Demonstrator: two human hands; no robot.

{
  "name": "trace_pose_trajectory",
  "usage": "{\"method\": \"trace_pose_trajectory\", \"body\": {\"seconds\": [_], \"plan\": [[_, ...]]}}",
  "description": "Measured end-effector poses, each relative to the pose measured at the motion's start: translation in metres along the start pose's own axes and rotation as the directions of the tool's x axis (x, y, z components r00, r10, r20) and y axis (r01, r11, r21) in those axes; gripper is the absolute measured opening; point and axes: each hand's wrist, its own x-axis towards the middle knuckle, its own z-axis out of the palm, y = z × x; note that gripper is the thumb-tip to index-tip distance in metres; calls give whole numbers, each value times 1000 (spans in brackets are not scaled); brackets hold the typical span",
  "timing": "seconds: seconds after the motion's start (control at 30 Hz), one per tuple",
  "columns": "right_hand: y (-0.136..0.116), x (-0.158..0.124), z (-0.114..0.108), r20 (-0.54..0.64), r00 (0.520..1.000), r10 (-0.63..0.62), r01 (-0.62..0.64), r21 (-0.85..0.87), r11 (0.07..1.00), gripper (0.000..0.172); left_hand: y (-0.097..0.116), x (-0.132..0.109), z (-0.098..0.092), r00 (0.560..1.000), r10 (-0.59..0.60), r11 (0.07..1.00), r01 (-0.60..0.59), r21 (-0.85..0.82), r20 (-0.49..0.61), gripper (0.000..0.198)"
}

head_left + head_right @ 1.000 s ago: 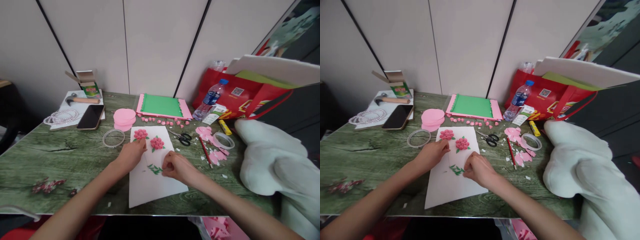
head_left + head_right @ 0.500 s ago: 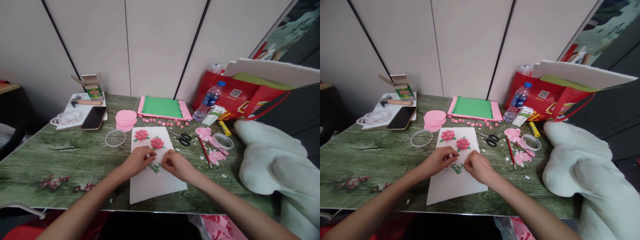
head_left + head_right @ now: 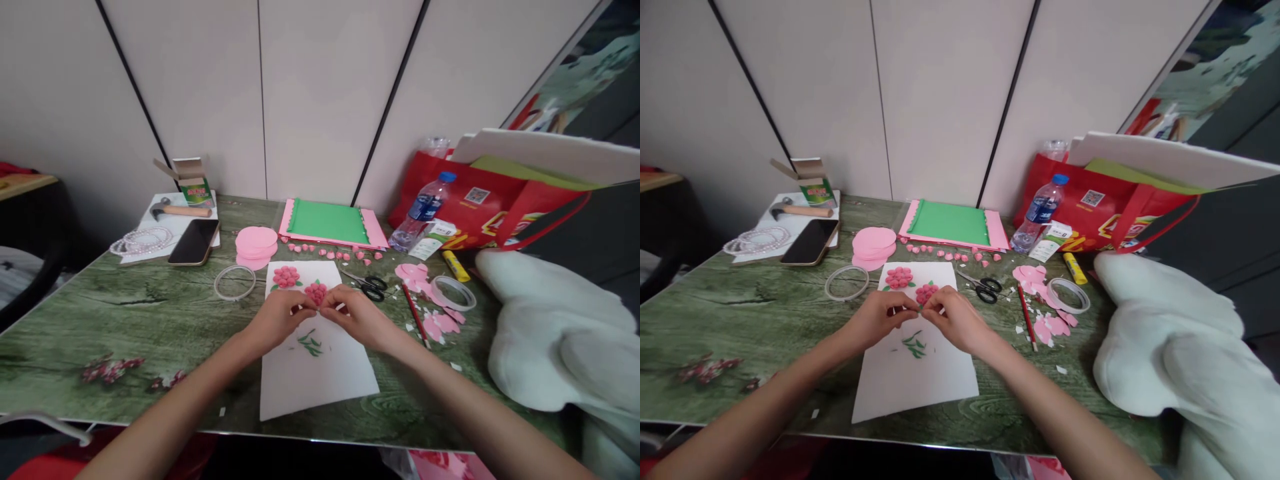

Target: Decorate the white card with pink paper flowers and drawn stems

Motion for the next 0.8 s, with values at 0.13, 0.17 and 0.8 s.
{"method": "trace_pose_trajectory", "body": {"seconds": [0.13,0.17,0.8], "plan": [[-1,5,-5,-13,996,-83,83,3,997,12,0,1,-4,999,-33,994,35,-99,23,14],[-2,6,-6,-13,995,-100,100,8,995,12,0,1,-5,999,-44,992,46,-118,20,14],[-5,19,-24,-76,985,-158,166,120,979,11,16,20,-19,971,-218,902,240,-359,103,22]]}}
